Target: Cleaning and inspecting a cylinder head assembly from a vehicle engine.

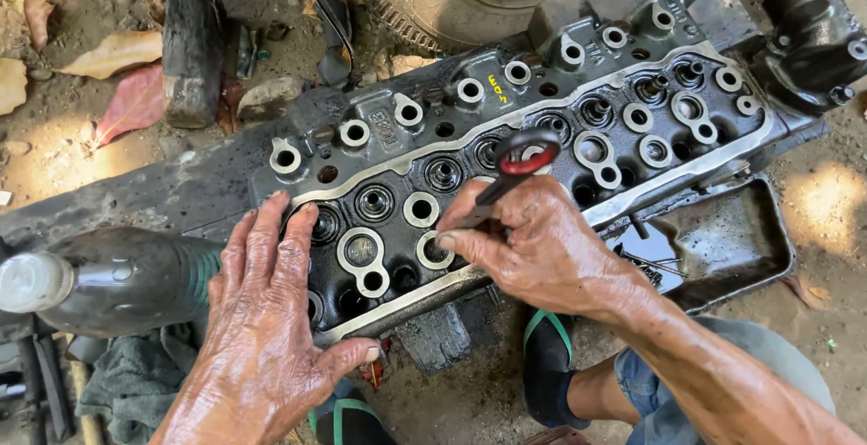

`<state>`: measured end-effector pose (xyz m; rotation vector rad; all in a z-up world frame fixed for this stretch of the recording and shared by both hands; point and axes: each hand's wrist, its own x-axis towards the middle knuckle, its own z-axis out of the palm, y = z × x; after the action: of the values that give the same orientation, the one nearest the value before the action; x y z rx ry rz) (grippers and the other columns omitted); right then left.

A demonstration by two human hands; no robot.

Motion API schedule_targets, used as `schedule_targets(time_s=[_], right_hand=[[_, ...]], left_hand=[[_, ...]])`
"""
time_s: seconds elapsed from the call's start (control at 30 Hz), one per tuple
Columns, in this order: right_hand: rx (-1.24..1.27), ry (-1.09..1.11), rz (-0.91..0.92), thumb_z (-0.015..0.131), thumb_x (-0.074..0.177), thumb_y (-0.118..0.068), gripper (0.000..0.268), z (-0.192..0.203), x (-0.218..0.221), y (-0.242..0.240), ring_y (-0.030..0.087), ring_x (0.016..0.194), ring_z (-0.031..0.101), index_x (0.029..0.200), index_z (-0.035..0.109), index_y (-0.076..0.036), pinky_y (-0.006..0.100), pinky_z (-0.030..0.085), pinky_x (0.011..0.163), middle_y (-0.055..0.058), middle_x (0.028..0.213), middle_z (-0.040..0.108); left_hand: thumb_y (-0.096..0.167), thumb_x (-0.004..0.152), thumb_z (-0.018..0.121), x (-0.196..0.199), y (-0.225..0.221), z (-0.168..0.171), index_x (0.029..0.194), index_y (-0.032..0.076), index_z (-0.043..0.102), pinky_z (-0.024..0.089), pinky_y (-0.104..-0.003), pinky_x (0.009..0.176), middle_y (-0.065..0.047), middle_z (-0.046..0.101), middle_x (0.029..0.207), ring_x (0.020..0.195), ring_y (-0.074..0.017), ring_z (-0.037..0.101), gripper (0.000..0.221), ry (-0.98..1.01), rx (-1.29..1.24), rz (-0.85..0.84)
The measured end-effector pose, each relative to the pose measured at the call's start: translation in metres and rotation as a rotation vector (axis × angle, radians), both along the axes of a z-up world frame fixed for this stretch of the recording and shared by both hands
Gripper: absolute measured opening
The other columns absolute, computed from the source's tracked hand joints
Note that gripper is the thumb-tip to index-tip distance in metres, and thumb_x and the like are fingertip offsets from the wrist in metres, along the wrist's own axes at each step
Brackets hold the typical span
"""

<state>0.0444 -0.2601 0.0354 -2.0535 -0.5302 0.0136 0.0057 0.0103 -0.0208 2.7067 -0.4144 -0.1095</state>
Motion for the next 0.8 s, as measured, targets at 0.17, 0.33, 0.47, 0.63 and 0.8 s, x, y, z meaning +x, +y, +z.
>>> schedule_targets(time_s=[0.17,0.33,0.47,0.63,0.8], right_hand=[[0.039,0.061,-0.051,0.072,0.084,-0.001,0.004,-0.005,0.0,-0.001,0.009,0.053,0.051,0.086,0.076,-0.003,0.024,0.042,0.049,-0.001,0.07,0.066],[-0.017,-0.009,-0.01,0.072,0.084,-0.001,0.005,-0.002,0.0,-0.001,0.009,0.055,0.055,0.087,0.073,-0.004,0.024,0.045,0.051,-0.002,0.069,0.067],[-0.093,0.008,0.086,0.073,0.082,-0.005,0.002,0.004,0.002,-0.001,0.011,0.054,0.056,0.083,0.073,-0.007,0.027,0.045,0.05,-0.003,0.073,0.071],[-0.149,-0.041,0.094,0.074,0.081,-0.009,0.004,0.013,0.004,-0.004,0.016,0.048,0.048,0.081,0.07,-0.007,0.032,0.041,0.047,0.001,0.06,0.061],[-0.112,-0.117,0.075,0.072,0.083,-0.003,0.001,0.001,0.001,-0.001,0.014,0.045,0.057,0.082,0.073,-0.003,0.029,0.045,0.042,0.003,0.072,0.073]], left_hand=[[0.066,0.042,0.097,-0.001,-0.002,0.0,0.155,0.006,0.031,0.033,-0.065,0.102,-0.025,0.02,0.165,0.145,-0.0489,0.026,0.144,-0.047,0.0,-0.009],[0.058,0.038,0.102,-0.001,-0.002,0.001,0.154,0.004,0.032,0.033,-0.065,0.102,-0.025,0.02,0.165,0.145,-0.0484,0.025,0.146,-0.041,0.018,-0.001],[0.061,0.035,0.102,-0.002,-0.001,-0.003,0.154,0.003,0.033,0.033,-0.063,0.104,-0.025,0.021,0.165,0.145,-0.0478,0.026,0.149,-0.063,0.044,0.004],[0.071,0.044,0.093,-0.001,-0.002,0.001,0.154,0.003,0.033,0.035,-0.066,0.099,-0.025,0.021,0.165,0.144,-0.0492,0.027,0.143,-0.062,-0.007,-0.017],[0.065,0.041,0.096,-0.002,-0.001,-0.002,0.154,0.001,0.033,0.032,-0.064,0.105,-0.027,0.023,0.165,0.144,-0.0497,0.028,0.144,-0.104,0.013,-0.033]])
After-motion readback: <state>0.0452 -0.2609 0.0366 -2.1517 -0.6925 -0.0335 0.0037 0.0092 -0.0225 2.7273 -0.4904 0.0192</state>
